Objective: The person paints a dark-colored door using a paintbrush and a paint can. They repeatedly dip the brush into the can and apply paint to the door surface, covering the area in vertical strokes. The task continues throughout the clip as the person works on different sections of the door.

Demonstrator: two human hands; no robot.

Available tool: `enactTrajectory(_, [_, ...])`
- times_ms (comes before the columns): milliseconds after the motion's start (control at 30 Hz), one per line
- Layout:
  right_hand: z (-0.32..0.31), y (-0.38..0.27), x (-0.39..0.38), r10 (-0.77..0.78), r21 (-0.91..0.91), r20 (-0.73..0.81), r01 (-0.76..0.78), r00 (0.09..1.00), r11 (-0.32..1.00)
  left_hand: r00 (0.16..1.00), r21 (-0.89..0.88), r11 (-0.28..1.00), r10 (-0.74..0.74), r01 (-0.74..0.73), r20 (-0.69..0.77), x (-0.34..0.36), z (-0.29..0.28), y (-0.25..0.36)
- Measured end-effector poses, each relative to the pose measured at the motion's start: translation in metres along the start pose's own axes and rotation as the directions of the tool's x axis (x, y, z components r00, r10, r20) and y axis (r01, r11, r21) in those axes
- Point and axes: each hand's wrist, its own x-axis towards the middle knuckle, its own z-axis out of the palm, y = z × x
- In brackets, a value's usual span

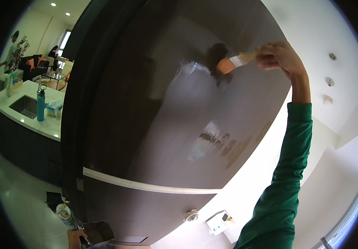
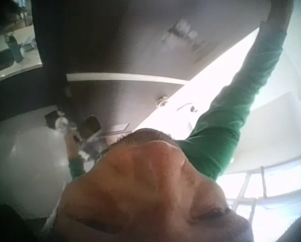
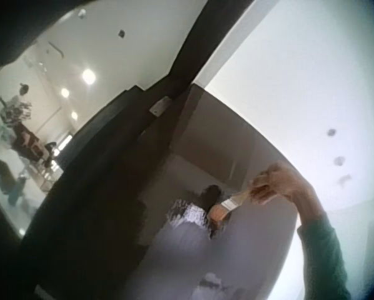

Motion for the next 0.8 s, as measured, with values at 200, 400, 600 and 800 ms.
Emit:
enactTrajectory(200, [-0.041, 0.008, 0.044, -0.028, 0.024, -0.203, 0.033, 0.979, 0.999, 0.978, 0.057, 0.976, 0.209, -0.208, 0.001, 0.002, 0.002, -0.004])
enactTrajectory(400, [-0.066, 0.013, 0.088, -0.119, 0.081, -0.37, 0.159, 0.922, 0.984, 0.986, 0.013, 0.986, 0.167, -0.167, 0.001, 0.001, -0.002, -0.006])
enactTrajectory(600, [-0.07, 0.0, 0.112, -0.09, 0.053, -0.569, 0.146, 0.817, 0.988, 0.969, 0.059, 0.967, 0.246, -0.247, 0.019, 0.009, -0.006, -0.01])
enactTrajectory(800, [-0.071, 0.012, 0.156, -0.191, -0.112, -0.764, 0.165, 0.617, 0.98, 0.959, 0.008, 0.961, 0.276, -0.276, -0.061, 0.012, -0.008, -0.024])
